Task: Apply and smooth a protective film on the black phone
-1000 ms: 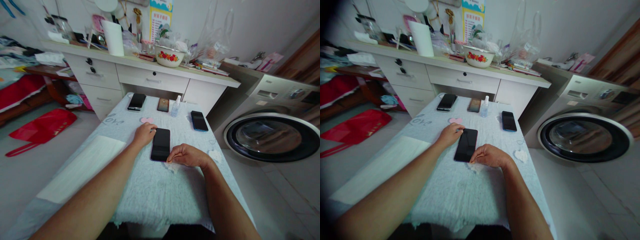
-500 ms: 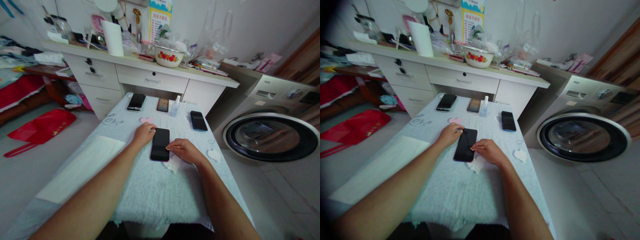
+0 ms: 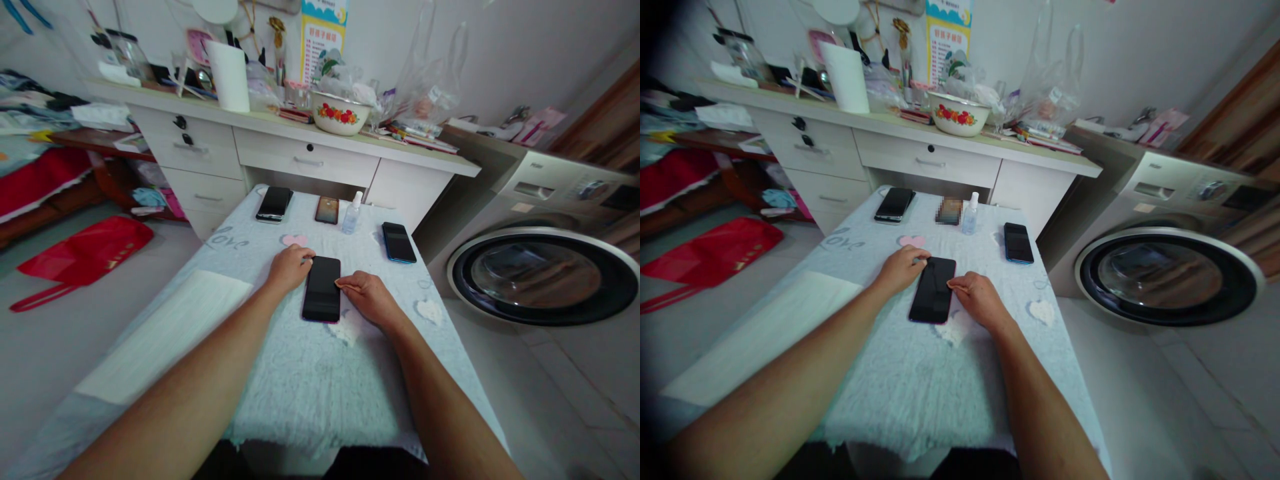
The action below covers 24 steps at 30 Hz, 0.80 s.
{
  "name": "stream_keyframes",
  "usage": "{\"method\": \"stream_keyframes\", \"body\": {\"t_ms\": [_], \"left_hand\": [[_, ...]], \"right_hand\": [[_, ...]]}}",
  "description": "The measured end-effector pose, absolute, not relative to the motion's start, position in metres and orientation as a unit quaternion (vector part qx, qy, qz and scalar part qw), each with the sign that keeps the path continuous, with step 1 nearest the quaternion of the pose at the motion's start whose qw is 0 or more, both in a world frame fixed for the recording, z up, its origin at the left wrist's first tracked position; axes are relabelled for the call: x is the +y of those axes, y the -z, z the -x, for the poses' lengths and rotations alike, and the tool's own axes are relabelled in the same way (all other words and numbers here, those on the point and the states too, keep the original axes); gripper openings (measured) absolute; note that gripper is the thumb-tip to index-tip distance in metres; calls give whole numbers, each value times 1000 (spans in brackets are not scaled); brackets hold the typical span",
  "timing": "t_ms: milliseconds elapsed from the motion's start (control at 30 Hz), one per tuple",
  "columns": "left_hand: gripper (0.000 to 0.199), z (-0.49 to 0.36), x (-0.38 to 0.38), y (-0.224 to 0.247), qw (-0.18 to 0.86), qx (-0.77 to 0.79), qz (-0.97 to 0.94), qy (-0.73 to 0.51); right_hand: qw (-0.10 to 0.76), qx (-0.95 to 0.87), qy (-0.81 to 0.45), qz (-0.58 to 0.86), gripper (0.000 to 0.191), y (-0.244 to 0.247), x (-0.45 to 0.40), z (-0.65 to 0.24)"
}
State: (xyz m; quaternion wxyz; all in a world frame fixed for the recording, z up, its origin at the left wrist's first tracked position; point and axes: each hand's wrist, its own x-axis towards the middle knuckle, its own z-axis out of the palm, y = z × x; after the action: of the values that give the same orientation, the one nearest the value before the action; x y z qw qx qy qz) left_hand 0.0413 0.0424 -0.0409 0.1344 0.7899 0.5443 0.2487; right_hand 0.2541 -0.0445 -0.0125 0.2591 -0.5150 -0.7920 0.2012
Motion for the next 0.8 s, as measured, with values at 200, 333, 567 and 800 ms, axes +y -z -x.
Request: {"method": "stream_keyframes", "body": {"t_ms": [200, 333, 567, 800], "left_hand": [[28, -41, 44, 42, 138, 542, -791, -250], [28, -41, 45, 43, 138, 543, -791, -248], [29, -42, 42, 40, 138, 539, -791, -253], [28, -41, 42, 41, 134, 538, -793, -254]], "right_hand": [[254, -806, -276, 458, 27, 13, -48, -253], [256, -788, -374, 417, 26, 15, -50, -252], [240, -745, -491, 383, 21, 11, -56, -252], [223, -717, -550, 365, 23, 8, -56, -253]]}}
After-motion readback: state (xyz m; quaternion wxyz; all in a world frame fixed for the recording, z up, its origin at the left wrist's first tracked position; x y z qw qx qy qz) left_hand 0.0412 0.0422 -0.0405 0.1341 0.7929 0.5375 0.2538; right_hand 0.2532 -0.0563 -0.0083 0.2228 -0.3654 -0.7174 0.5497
